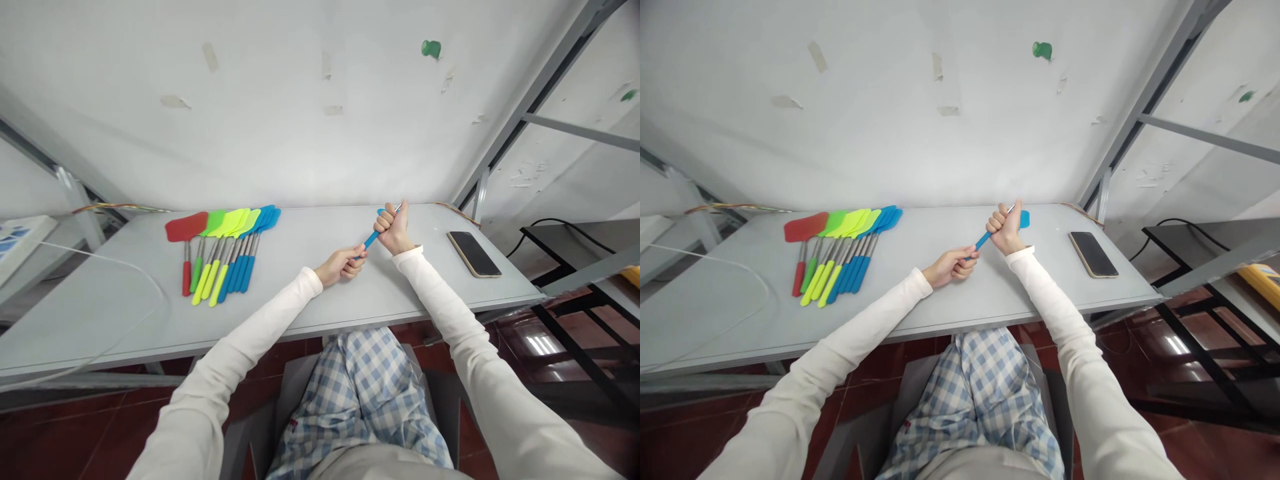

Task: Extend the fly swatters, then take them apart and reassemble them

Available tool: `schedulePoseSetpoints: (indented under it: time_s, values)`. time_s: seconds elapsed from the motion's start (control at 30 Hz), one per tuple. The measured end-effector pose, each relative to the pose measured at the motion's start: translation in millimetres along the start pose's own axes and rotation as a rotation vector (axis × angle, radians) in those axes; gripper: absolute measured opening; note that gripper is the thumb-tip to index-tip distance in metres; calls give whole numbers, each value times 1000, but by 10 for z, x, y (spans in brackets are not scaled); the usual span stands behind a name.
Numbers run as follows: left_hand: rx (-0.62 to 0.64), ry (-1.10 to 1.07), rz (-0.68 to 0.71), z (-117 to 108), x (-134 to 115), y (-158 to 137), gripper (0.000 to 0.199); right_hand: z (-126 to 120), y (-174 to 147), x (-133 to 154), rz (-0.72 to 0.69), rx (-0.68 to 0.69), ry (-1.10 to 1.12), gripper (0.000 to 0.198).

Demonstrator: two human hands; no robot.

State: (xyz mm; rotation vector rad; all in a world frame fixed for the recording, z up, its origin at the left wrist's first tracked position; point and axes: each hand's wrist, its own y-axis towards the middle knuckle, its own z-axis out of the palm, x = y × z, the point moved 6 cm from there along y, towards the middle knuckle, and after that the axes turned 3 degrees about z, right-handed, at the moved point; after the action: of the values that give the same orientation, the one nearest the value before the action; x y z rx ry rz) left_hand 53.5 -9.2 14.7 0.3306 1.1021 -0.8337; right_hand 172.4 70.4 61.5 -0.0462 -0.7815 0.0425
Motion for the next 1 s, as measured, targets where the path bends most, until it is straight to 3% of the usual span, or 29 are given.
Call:
schedulePoseSetpoints:
  time_s: [0.1,0.23,0.3,0.4,0.5,0.57,0.63,0.7,0.77,0.9,1.0]
  values:
    - [45,-295,-64,71,-14,-91,30,144,-24,-64,29,31,39,62]
    - [19,-515,-51,129,-7,-231,31,227,30,-112,119,42,87,57]
    - [23,-559,-62,133,74,-368,32,133,124,70,91,27,145,55]
    - [44,-565,-118,85,273,-646,34,-208,275,594,-107,-65,268,52]
    - [2,-530,-79,-25,342,-827,33,-450,340,861,-164,-90,186,49]
    - [-56,-459,-18,-81,270,-830,28,-428,347,680,-15,-52,-3,44]
    - [-118,-331,50,-103,138,-767,22,-312,324,308,161,9,-235,35]
    - [-192,-144,109,-114,4,-694,23,-204,304,-68,247,21,-505,22]
    - [-279,44,143,-141,-84,-644,30,-119,313,-305,167,10,-854,4]
    - [-430,290,160,-279,-121,-593,40,10,304,-523,-135,58,-1661,30]
    - [-489,492,177,-412,-126,-533,45,-4,210,-538,-245,9,-1942,37]
